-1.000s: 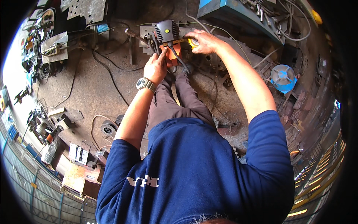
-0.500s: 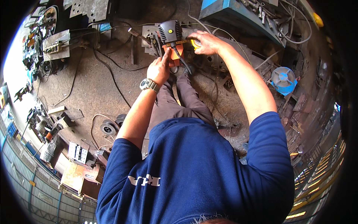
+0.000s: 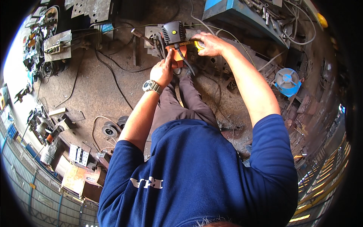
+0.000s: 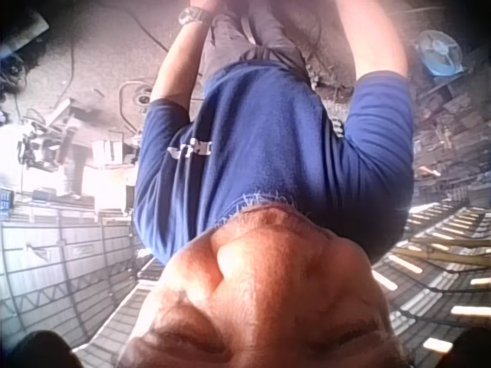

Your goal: The person sits on the workshop floor and uses a tape measure to measure various metal parts and tools. They handle a motor-like component, a metal bracket, and a power tool, taking measurements and placing items back down.

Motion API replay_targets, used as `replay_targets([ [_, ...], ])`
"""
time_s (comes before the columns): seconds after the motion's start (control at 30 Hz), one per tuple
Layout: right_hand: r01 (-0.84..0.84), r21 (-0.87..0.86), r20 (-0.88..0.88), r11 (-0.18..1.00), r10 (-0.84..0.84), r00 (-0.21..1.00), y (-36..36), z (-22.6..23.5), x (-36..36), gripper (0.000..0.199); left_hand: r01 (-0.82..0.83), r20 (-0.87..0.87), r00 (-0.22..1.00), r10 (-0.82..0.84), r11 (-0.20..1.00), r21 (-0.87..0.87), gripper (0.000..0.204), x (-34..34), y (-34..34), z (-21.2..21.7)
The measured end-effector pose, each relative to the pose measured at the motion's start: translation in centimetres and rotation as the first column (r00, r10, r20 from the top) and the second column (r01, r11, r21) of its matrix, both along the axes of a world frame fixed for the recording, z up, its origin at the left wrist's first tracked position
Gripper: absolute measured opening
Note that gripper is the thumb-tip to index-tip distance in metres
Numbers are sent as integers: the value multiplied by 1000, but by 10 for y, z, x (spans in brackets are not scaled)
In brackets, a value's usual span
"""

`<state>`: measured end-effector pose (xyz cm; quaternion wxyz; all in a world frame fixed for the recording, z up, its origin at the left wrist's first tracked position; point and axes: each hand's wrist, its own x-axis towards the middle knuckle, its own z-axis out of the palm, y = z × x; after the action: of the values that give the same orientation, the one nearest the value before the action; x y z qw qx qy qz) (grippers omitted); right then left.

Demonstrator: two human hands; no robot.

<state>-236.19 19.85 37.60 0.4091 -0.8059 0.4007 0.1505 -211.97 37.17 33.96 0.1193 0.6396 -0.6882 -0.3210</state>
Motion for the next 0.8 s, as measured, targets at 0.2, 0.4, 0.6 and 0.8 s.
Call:
replay_targets([
  [0.2,4,10,-11,1000,-4,1000,0,-1,0,77,25,32,999,-27,999,46,74,1,-1,2],
  [0.4,27,-14,7,1000,-27,1000,3,-3,-1,75,24,11,1000,-25,998,52,75,1,0,-2],
  [0.6,26,-17,-2,1000,-26,1000,6,0,0,75,10,-16,1000,-10,999,33,76,-1,1,-4],
  [0.8,30,-8,12,1000,-30,999,6,-5,-2,75,26,-10,1000,-25,998,50,76,0,-1,3],
])
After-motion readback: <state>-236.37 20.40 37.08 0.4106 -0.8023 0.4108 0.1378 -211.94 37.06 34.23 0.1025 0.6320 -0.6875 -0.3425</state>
